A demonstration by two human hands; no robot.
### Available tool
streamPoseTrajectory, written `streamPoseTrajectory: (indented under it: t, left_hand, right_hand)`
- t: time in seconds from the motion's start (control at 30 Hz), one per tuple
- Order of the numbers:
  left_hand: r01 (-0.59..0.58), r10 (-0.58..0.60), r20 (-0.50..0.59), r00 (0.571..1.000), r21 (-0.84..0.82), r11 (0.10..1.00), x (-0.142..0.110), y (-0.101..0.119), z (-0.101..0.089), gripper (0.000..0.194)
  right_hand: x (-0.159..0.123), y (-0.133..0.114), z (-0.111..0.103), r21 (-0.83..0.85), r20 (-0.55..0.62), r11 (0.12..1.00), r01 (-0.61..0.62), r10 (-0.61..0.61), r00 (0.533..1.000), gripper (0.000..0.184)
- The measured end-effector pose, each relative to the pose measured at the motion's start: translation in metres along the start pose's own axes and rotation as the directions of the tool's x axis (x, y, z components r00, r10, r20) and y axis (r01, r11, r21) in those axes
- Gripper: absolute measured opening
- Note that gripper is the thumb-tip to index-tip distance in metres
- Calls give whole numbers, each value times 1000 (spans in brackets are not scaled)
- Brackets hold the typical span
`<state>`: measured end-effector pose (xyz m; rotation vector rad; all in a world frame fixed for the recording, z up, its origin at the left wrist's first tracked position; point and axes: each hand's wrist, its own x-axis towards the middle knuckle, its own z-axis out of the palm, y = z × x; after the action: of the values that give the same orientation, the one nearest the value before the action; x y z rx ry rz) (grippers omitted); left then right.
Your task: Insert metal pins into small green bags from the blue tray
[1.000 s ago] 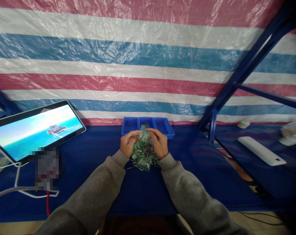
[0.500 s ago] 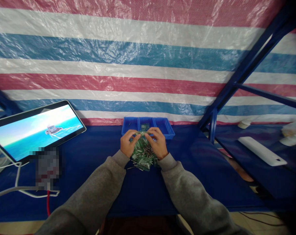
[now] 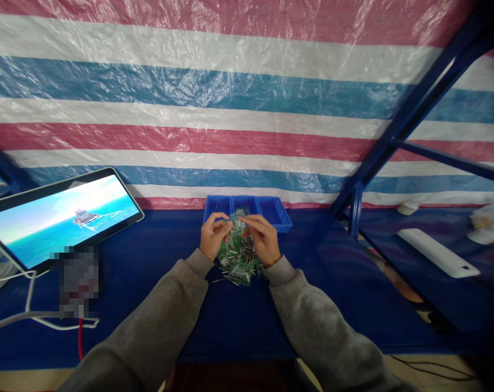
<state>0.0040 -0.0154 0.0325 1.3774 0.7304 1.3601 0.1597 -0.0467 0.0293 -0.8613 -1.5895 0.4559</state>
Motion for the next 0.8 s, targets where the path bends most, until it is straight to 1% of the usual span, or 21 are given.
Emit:
streamPoseTrajectory:
  t: [0.1, 0.17, 0.27, 0.33, 0.4, 0.47, 0.5, 0.53, 0.6, 0.67, 0.7, 0.77, 0.8]
  left_hand:
    - [75, -72, 30, 997, -94, 993, 3, -4, -1, 29]
    - [122, -117, 42, 992, -142, 982, 4, -6, -1, 30]
    - [150, -143, 63, 988, -125, 981, 3, -5, -1, 38]
    - [91, -89, 64, 994, -15, 996, 2, -1, -2, 47]
    - [-26, 16, 64, 998, 154, 988, -1, 4, -2, 50]
    - [-114, 97, 74, 993, 276, 954, -2, 7, -3, 47]
    - [-119, 100, 79, 992, 293, 949, -3, 8, -2, 43]
    - [-100, 79, 86, 993, 280, 955, -3, 9, -2, 36]
    - [-18, -3, 104, 995, 201, 979, -3, 8, -1, 25]
    - [56, -70, 120, 990, 121, 991, -2, 7, 0, 31]
    - [69, -79, 116, 990, 94, 993, -2, 7, 0, 36]
    - [57, -62, 78, 995, 63, 996, -1, 8, 1, 40]
    - [42, -45, 52, 998, 51, 998, 0, 8, 1, 41]
  right_hand:
    - [1, -1, 0, -27, -3, 999, 20, -20, 1000, 30]
    - [2, -3, 0, -85, -34, 996, 40, -43, 998, 25]
    - [4, -4, 2, -165, -88, 985, 58, -73, 993, 13]
    - [4, -2, 2, -190, -104, 981, 25, -45, 994, 11]
    - [4, 0, 3, -208, -104, 977, -39, 17, 994, 13]
    - [3, 2, 3, -215, -89, 973, -87, 70, 994, 16]
    - [2, 3, 3, -212, -80, 972, -101, 86, 993, 17]
    - [2, 3, 3, -203, -70, 973, -110, 97, 993, 18]
    - [1, 4, 3, -181, -55, 975, -126, 118, 992, 20]
    - [1, 4, 2, -161, -65, 976, -149, 140, 988, 21]
    - [1, 4, 2, -152, -83, 976, -157, 146, 986, 23]
    - [2, 2, 0, -137, -124, 981, -139, 123, 985, 27]
    - [2, 1, -2, -134, -133, 985, -107, 89, 987, 29]
